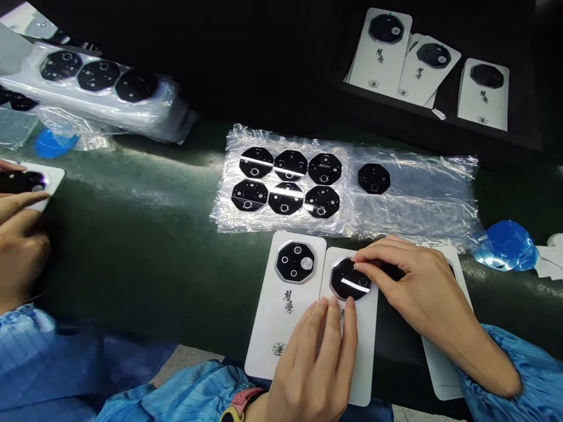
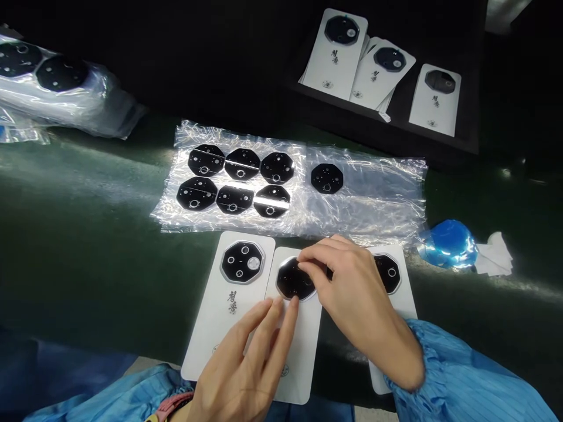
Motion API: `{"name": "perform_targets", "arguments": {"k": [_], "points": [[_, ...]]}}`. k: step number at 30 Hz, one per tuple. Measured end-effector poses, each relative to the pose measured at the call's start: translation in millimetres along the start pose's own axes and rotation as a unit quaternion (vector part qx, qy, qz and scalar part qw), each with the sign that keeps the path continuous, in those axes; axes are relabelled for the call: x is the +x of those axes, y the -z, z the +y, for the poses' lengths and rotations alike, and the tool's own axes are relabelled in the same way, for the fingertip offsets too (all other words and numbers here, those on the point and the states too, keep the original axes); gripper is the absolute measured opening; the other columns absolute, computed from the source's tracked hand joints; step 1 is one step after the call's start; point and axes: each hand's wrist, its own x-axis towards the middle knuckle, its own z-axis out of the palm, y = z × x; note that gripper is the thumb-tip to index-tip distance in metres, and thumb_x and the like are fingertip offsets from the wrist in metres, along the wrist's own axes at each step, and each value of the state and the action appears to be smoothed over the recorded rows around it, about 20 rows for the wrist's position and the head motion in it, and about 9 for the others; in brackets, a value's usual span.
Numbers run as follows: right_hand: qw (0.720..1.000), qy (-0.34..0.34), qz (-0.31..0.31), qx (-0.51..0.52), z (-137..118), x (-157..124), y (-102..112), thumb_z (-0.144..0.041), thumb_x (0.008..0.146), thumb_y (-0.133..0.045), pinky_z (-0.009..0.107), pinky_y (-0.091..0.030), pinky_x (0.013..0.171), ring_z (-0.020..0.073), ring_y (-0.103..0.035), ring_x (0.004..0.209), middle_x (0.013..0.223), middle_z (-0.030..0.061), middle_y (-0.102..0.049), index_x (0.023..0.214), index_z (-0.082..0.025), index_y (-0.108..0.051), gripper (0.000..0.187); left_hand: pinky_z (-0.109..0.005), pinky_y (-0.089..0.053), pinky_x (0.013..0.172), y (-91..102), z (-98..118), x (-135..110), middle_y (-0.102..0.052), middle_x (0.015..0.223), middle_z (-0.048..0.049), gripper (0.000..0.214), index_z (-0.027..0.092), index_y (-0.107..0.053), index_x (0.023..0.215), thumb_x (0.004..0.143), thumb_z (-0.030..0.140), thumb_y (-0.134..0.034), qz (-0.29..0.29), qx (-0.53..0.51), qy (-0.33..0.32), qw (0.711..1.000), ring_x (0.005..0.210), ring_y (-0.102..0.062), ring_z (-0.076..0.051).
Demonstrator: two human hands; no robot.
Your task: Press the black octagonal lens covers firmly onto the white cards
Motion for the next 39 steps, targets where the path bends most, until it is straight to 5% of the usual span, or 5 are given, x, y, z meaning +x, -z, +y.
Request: {"name": "perform_targets", "arguments": {"k": [21, 28, 39], "points": [[0.98, 0.16, 0.026, -0.115, 1.5, -12.0, -2.8, -0.005, 0.091, -0.045, 0.029, -0.05, 0.063, 0.0168, -0.056, 0.074, 0.077, 0.0049, -0.065, 0.07, -0.016, -0.063, 0.03, -0.03, -0.051, 0.087, 0.1, 1.4, 1.7, -0.063, 0.117, -0.0171, 0.033, 0.005, -0.06, 0.121, 0.09, 0.003, -0.046, 0.005, -0.01, 0.024, 1.0, 0.101, -0.064, -0.024], [0.966, 0.192, 0.028, -0.173, -1.5, -13.2, -4.9, -0.001, 0.089, -0.039, 0.032, -0.049, 0.062, 0.0201, -0.056, 0.075, 0.077, 0.0081, -0.065, 0.067, -0.015, -0.062, 0.035, -0.03, -0.056, 0.075, 1.0, 1.6, 5.4, -0.064, 0.115, -0.0232, 0.036, 0.003, -0.059, 0.117, 0.086, -0.003, -0.043, -0.005, -0.021, 0.027, 0.999, 0.097, -0.067, -0.027], [0.939, 0.231, 0.039, -0.251, -1.2, -17.9, -6.3, 0.0, 0.083, -0.043, 0.032, -0.044, 0.07, 0.0205, -0.053, 0.079, 0.075, 0.0064, -0.065, 0.079, -0.011, -0.068, 0.028, -0.029, -0.055, 0.077, 1.5, 1.9, 6.6, -0.063, 0.116, -0.0221, 0.035, 0.005, -0.059, 0.116, 0.087, -0.003, -0.042, -0.013, 0.015, 0.012, 1.0, 0.1, -0.067, -0.026]]}}
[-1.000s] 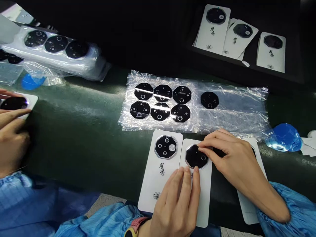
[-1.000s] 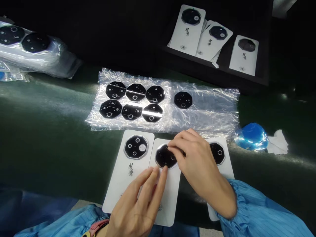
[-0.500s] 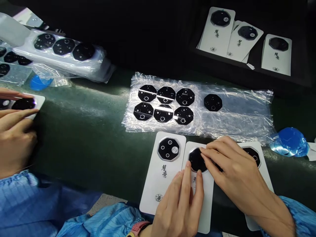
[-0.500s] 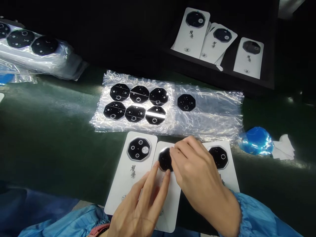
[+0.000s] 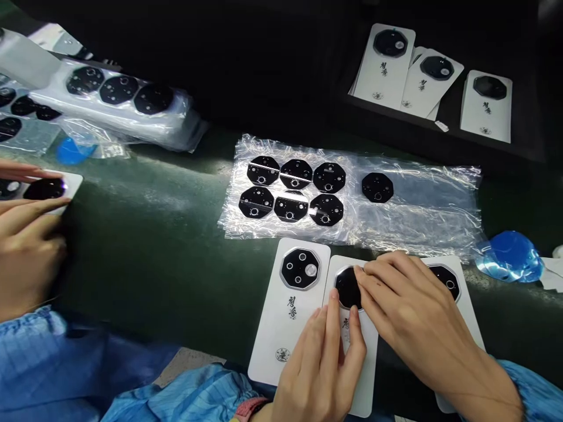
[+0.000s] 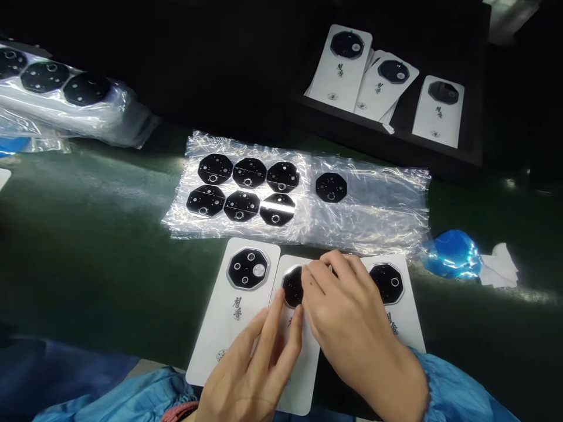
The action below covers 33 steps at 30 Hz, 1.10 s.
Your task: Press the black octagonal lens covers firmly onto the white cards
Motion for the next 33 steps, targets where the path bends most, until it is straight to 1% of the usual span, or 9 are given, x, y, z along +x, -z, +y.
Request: {"name": "perform_targets", "arguments": {"k": [4, 8, 14, 18, 23, 27, 29, 31, 33], "points": [[1.0, 0.01, -0.008, -0.012, 1.7, 1.1, 3.4, 0.001, 0.081, -0.042, 0.035, -0.04, 0.073, 0.0215, -0.052, 0.08, 0.077, 0.0063, -0.066, 0.081, -0.01, -0.07, 0.03, -0.029, -0.053, 0.078, 1.1, 0.3, 0.2, -0.064, 0.117, -0.0209, 0.037, 0.005, -0.059, 0.117, 0.085, -0.004, -0.042, -0.002, 0.003, 0.004, 1.0, 0.102, -0.066, -0.025], [1.0, -0.026, -0.004, -0.004, 3.8, -4.1, 8.9, -0.001, 0.082, -0.042, 0.035, -0.038, 0.075, 0.0213, -0.052, 0.081, 0.079, 0.0054, -0.066, 0.094, -0.01, -0.07, 0.031, -0.03, -0.052, 0.077, 0.5, 0.8, -0.7, -0.064, 0.115, -0.0215, 0.037, 0.005, -0.06, 0.116, 0.086, -0.002, -0.04, 0.012, 0.019, -0.004, 1.0, 0.1, -0.067, -0.026], [0.998, -0.061, 0.008, 0.004, -2.9, -23.2, 8.9, -0.002, 0.085, -0.04, 0.035, -0.039, 0.076, 0.0207, -0.053, 0.081, 0.079, 0.005, -0.066, 0.1, -0.013, -0.069, 0.034, -0.031, -0.051, 0.078, 0.8, 0.5, 0.4, -0.063, 0.116, -0.024, 0.039, 0.003, -0.059, 0.116, 0.084, -0.004, -0.04, 0.023, 0.02, -0.011, 0.999, 0.099, -0.067, -0.027], [0.997, -0.072, 0.01, 0.008, -7.1, -27.4, 8.4, -0.001, 0.084, -0.041, 0.036, -0.041, 0.077, 0.0204, -0.055, 0.081, 0.081, 0.0054, -0.067, 0.104, -0.012, -0.067, 0.036, -0.033, -0.05, 0.079, -1.4, 1.1, -1.1, -0.062, 0.118, -0.0253, 0.038, 0.003, -0.058, 0.117, 0.084, -0.002, -0.039, 0.024, 0.025, -0.016, 0.999, 0.099, -0.066, -0.028], [0.998, -0.068, 0.002, -0.002, -11.7, -33.7, 12.7, 0.001, 0.08, -0.041, 0.036, -0.041, 0.074, 0.0204, -0.054, 0.08, 0.082, 0.0053, -0.066, 0.105, -0.013, -0.067, 0.038, -0.033, -0.05, 0.079, -5.5, 2.9, -5.8, -0.061, 0.119, -0.025, 0.04, 0.002, -0.056, 0.119, 0.083, 0.001, -0.038, 0.047, 0.031, -0.012, 0.998, 0.097, -0.066, -0.028], [0.996, -0.083, 0.011, -0.011, -25.6, -42.6, 8.3, 0.002, 0.079, -0.041, 0.04, -0.04, 0.079, 0.0218, -0.054, 0.081, 0.081, 0.0062, -0.064, 0.107, -0.01, -0.066, 0.039, -0.034, -0.052, 0.082, -1.8, 3.6, -5.1, -0.06, 0.12, -0.027, 0.042, -0.001, -0.052, 0.122, 0.081, 0.003, -0.041, 0.04, 0.039, -0.026, 0.998, 0.102, -0.065, -0.03], [0.996, -0.08, 0.023, -0.02, -31.0, -44.6, 4.9, 0.002, 0.079, -0.041, 0.04, -0.039, 0.079, 0.0223, -0.053, 0.081, 0.079, 0.0069, -0.064, 0.107, -0.008, -0.066, 0.038, -0.033, -0.053, 0.081, 0.5, 4.3, -3.3, -0.06, 0.118, -0.0272, 0.041, -0.001, -0.052, 0.12, 0.081, 0.004, -0.042, 0.04, 0.045, -0.031, 0.998, 0.101, -0.065, -0.03], [0.997, -0.07, 0.036, -0.01, -31.6, -44.8, 3.6, 0.002, 0.08, -0.041, 0.039, -0.04, 0.077, 0.0215, -0.052, 0.078, 0.076, 0.006, -0.063, 0.104, -0.007, -0.066, 0.036, -0.033, -0.054, 0.078, 1.6, 5.4, -1.8, -0.063, 0.114, -0.026, 0.039, -0.001, -0.053, 0.117, 0.08, 0.003, -0.042, 0.059, 0.046, -0.022, 0.997, 0.098, -0.066, -0.029], [0.996, -0.069, 0.047, 0.025, -27.5, -44.0, 4.8, 0.002, 0.081, -0.041, 0.035, -0.041, 0.073, 0.0197, -0.052, 0.076, 0.076, 0.0045, -0.063, 0.103, -0.01, -0.067, 0.036, -0.032, -0.055, 0.077, 1.8, 6.4, -1.4, -0.065, 0.109, -0.0249, 0.037, -0.001, -0.054, 0.114, 0.079, 0.002, -0.042, 0.082, 0.047, -0.013, 0.995, 0.094, -0.068, -0.028]]}}
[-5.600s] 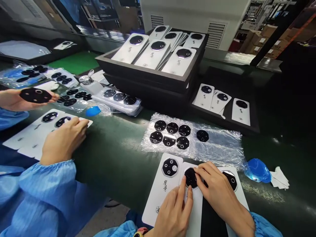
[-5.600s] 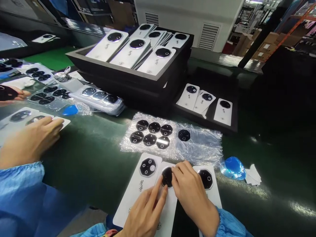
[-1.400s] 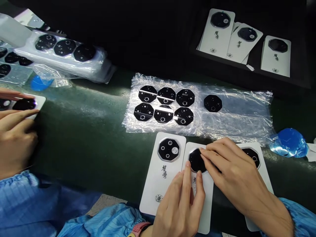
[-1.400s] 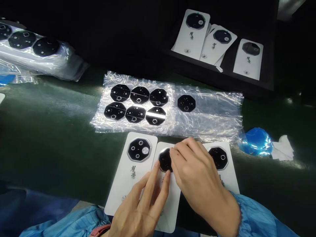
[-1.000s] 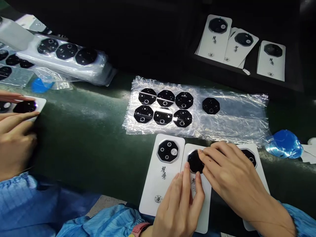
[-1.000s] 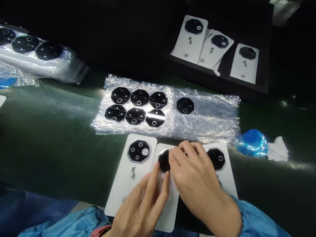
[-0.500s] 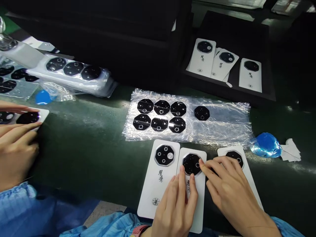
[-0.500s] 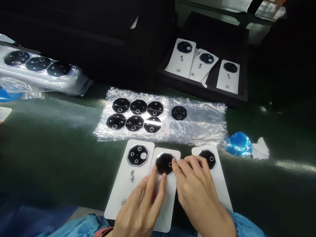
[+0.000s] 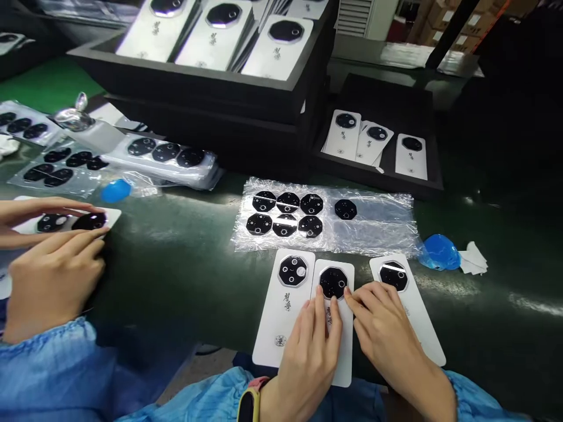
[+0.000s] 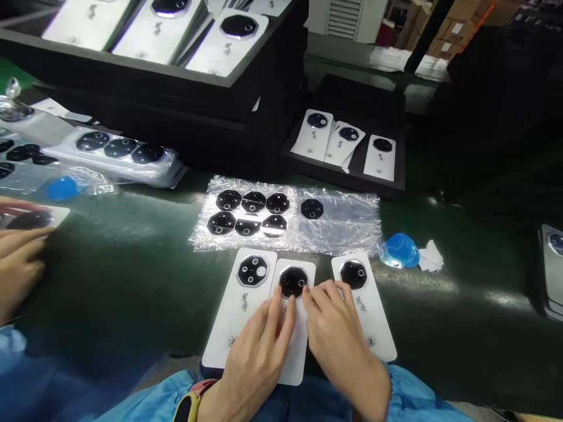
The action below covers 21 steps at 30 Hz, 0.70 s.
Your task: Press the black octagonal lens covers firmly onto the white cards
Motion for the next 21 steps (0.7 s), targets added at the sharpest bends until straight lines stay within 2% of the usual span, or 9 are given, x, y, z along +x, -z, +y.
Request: {"name": "perform_targets", "arguments": {"k": [3, 6, 10, 13, 16, 19, 21], "points": [[0.998, -0.054, 0.022, -0.003, 7.9, 3.8, 3.1, 0.0, 0.083, -0.041, 0.034, -0.042, 0.067, 0.0207, -0.053, 0.079, 0.084, 0.0078, -0.064, 0.109, -0.008, -0.066, 0.037, -0.033, -0.054, 0.08, 0.0, 0.2, -2.1, -0.065, 0.11, -0.0255, 0.04, -0.004, -0.052, 0.116, 0.078, 0.001, -0.043, 0.004, 0.002, -0.02, 1.0, 0.097, -0.067, -0.029], [0.991, -0.123, 0.027, -0.043, 9.4, 8.5, 2.0, -0.003, 0.082, -0.04, 0.039, -0.044, 0.067, 0.026, -0.053, 0.082, 0.089, 0.0138, -0.064, 0.112, -0.003, -0.064, 0.039, -0.035, -0.052, 0.085, 0.3, -1.6, -4.6, -0.064, 0.112, -0.0262, 0.043, -0.007, -0.048, 0.12, 0.078, 0.002, -0.041, -0.004, 0.008, -0.047, 0.999, 0.105, -0.063, -0.03], [0.987, -0.16, 0.008, -0.01, 3.3, 16.5, -2.5, -0.007, 0.083, -0.041, 0.041, -0.046, 0.07, 0.027, -0.055, 0.084, 0.089, 0.0125, -0.063, 0.102, -0.01, -0.066, 0.032, -0.036, -0.052, 0.083, 1.5, -5.2, -1.9, -0.066, 0.109, -0.0222, 0.039, -0.002, -0.052, 0.118, 0.081, -0.001, -0.036, 0.018, -0.006, -0.047, 0.999, 0.101, -0.064, -0.026], [0.981, -0.19, 0.0, 0.042, 3.8, 22.8, 0.1, -0.009, 0.083, -0.043, 0.041, -0.049, 0.073, 0.0259, -0.056, 0.088, 0.091, 0.0113, -0.062, 0.092, -0.014, -0.063, 0.022, -0.036, -0.052, 0.081, 2.2, -6.8, 2.2, -0.068, 0.105, -0.0179, 0.037, 0.005, -0.057, 0.109, 0.083, -0.005, -0.033, 0.048, -0.051, -0.028, 0.997, 0.093, -0.065, -0.023], [0.971, -0.21, -0.01, 0.114, 10.0, 25.5, 10.5, -0.012, 0.083, -0.045, 0.039, -0.051, 0.076, 0.0237, -0.058, 0.088, 0.089, 0.009, -0.061, 0.084, -0.017, -0.056, 0.013, -0.04, -0.051, 0.084, 2.6, -7.2, 2.8, -0.067, 0.106, -0.0153, 0.04, 0.007, -0.058, 0.111, 0.085, -0.006, -0.032, 0.065, -0.084, -0.009, 0.994, 0.092, -0.064, -0.024], [0.956, -0.214, -0.04, 0.199, 12.5, 22.6, 27.8, -0.017, 0.086, -0.041, 0.029, -0.053, 0.063, 0.0173, -0.062, 0.073, 0.079, 0.0036, -0.062, 0.08, -0.021, -0.049, 0.011, -0.045, -0.048, 0.092, 7.3, -11.1, 1.0, -0.063, 0.112, -0.0159, 0.037, 0.007, -0.053, 0.12, 0.087, -0.001, -0.037, 0.104, -0.132, 0.024, 0.986, 0.106, -0.059, -0.028], [0.936, -0.216, -0.066, 0.269, 7.4, 18.4, 41.1, -0.022, 0.089, -0.039, 0.023, -0.051, 0.053, 0.014, -0.062, 0.063, 0.071, -0.0001, -0.061, 0.079, -0.022, -0.047, 0.013, -0.041, -0.05, 0.093, 15.7, -17.8, 0.9, -0.06, 0.117, -0.0193, 0.035, 0.004, -0.046, 0.127, 0.093, 0.009, -0.04, 0.096, -0.226, 0.082, 0.966, 0.113, -0.056, -0.028]]}}
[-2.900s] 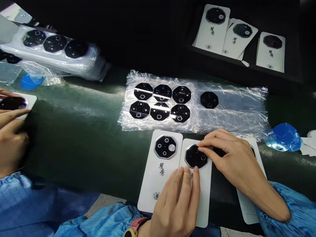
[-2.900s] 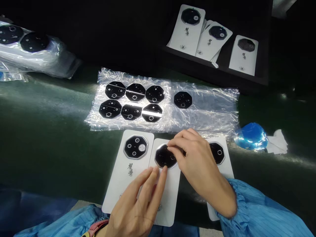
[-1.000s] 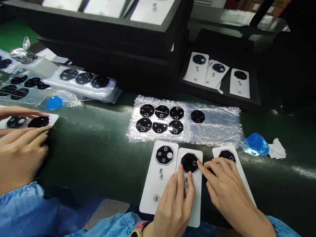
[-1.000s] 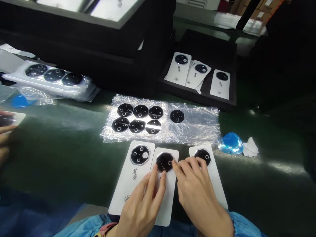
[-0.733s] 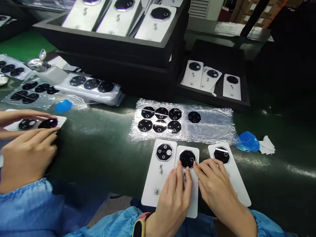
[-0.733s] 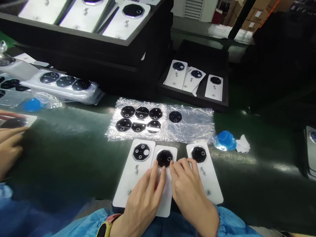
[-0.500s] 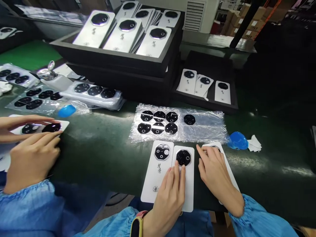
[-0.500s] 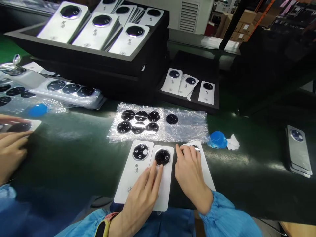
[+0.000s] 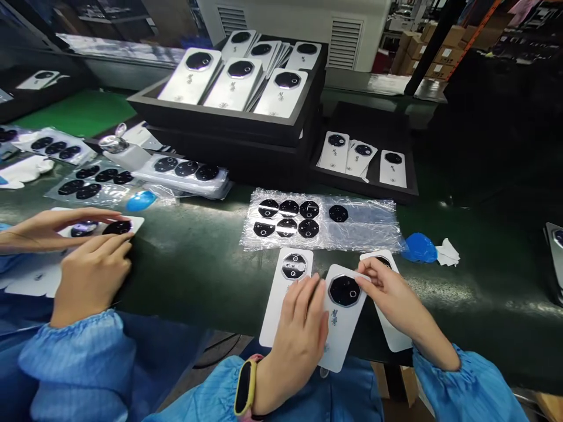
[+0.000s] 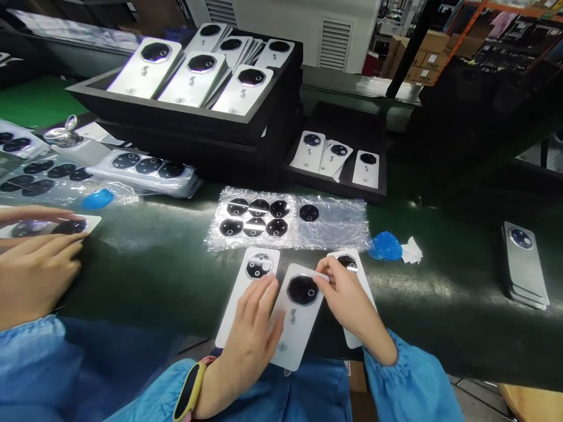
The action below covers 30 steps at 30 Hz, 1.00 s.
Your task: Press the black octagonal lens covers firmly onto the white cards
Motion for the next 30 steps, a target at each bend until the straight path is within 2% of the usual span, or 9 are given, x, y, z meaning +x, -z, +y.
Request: {"name": "perform_targets", "arguments": {"k": [2, 4, 6, 7, 12, 17, 21, 24, 30], "points": [[0.996, -0.026, -0.026, 0.081, -11.5, -11.3, 4.7, -0.028, 0.09, -0.04, 0.021, -0.049, 0.051, 0.0129, -0.062, 0.06, 0.066, -0.0019, -0.062, 0.079, -0.022, -0.048, 0.015, -0.029, -0.055, 0.08, 14.1, -2.2, 5.1, -0.064, 0.107, -0.0167, 0.032, 0.006, -0.046, 0.124, 0.098, 0.02, -0.037, -0.073, -0.163, 0.1, 0.979, 0.099, -0.062, -0.022], [0.988, -0.059, -0.025, 0.144, -23.2, -22.9, 5.1, -0.032, 0.089, -0.045, 0.02, -0.048, 0.052, 0.0125, -0.061, 0.06, 0.066, -0.0022, -0.063, 0.077, -0.022, -0.052, 0.016, -0.019, -0.05, 0.056, 28.8, -3.3, 11.0, -0.065, 0.079, -0.0061, 0.029, 0.012, -0.055, 0.102, 0.1, 0.028, -0.031, -0.182, -0.334, 0.171, 0.909, 0.067, -0.061, -0.013], [0.983, -0.076, -0.013, 0.165, -32.0, -33.6, 2.6, -0.033, 0.087, -0.05, 0.02, -0.046, 0.052, 0.0121, -0.059, 0.058, 0.065, -0.0027, -0.064, 0.076, -0.022, -0.055, 0.016, -0.016, -0.038, 0.044, 41.1, -2.5, 15.4, -0.052, 0.059, 0.0016, 0.035, 0.016, -0.053, 0.077, 0.1, 0.029, -0.029, -0.243, -0.425, 0.183, 0.853, 0.048, -0.045, -0.008], [0.982, -0.078, -0.005, 0.171, -35.1, -38.3, 0.9, -0.034, 0.086, -0.052, 0.021, -0.046, 0.052, 0.0121, -0.058, 0.056, 0.064, -0.0029, -0.064, 0.075, -0.023, -0.057, 0.016, -0.017, -0.034, 0.043, 45.8, -1.5, 16.7, -0.047, 0.056, 0.0032, 0.037, 0.016, -0.05, 0.071, 0.1, 0.028, -0.03, -0.249, -0.438, 0.176, 0.846, 0.046, -0.04, -0.007], [0.976, -0.11, 0.031, 0.185, -41.4, -54.0, -2.7, -0.039, 0.084, -0.056, 0.023, -0.045, 0.05, 0.0133, -0.056, 0.054, 0.061, -0.0023, -0.063, 0.073, -0.024, -0.06, 0.019, -0.018, -0.03, 0.046, 58.2, 4.5, 17.3, -0.04, 0.056, 0.0041, 0.03, 0.017, -0.042, 0.065, 0.094, 0.017, -0.034, -0.23, -0.427, 0.129, 0.865, 0.048, -0.036, -0.007], [0.967, -0.133, -0.045, 0.211, -42.9, -54.7, -1.3, -0.042, 0.085, -0.057, 0.021, -0.038, 0.044, 0.012, -0.052, 0.051, 0.058, -0.0028, -0.061, 0.077, -0.023, -0.06, 0.02, -0.018, -0.027, 0.044, 58.9, 4.5, 16.2, -0.035, 0.054, 0.0047, 0.027, 0.017, -0.04, 0.065, 0.091, 0.017, -0.037, -0.228, -0.475, 0.136, 0.839, 0.047, -0.032, -0.006], [0.956, -0.124, -0.124, 0.234, -44.1, -47.4, -8.6, -0.043, 0.082, -0.059, 0.021, -0.034, 0.041, 0.0104, -0.045, 0.048, 0.052, -0.0036, -0.054, 0.07, -0.021, -0.061, 0.025, -0.02, -0.023, 0.041, 56.7, 1.9, 14.1, -0.028, 0.052, 0.0051, 0.035, 0.018, -0.032, 0.061, 0.095, 0.027, -0.036, -0.256, -0.521, 0.143, 0.802, 0.043, -0.026, -0.005], [0.956, -0.106, -0.13, 0.239, -45.6, -44.2, -14.4, -0.046, 0.08, -0.06, 0.021, -0.033, 0.042, 0.0096, -0.042, 0.047, 0.051, -0.0035, -0.05, 0.061, -0.02, -0.06, 0.033, -0.021, -0.022, 0.041, 55.6, 1.4, 11.3, -0.026, 0.051, 0.0053, 0.04, 0.019, -0.028, 0.062, 0.098, 0.035, -0.032, -0.26, -0.541, 0.136, 0.788, 0.043, -0.024, -0.005], [0.949, -0.099, -0.132, 0.27, -48.4, -43.2, -16.8, -0.048, 0.081, -0.061, 0.021, -0.036, 0.044, 0.0091, -0.043, 0.047, 0.05, -0.0039, -0.051, 0.061, -0.019, -0.06, 0.035, -0.023, -0.024, 0.042, 54.3, 4.5, 5.7, -0.028, 0.051, 0.004, 0.042, 0.019, -0.025, 0.061, 0.1, 0.037, -0.025, -0.224, -0.54, 0.137, 0.799, 0.044, -0.026, -0.006]]}}
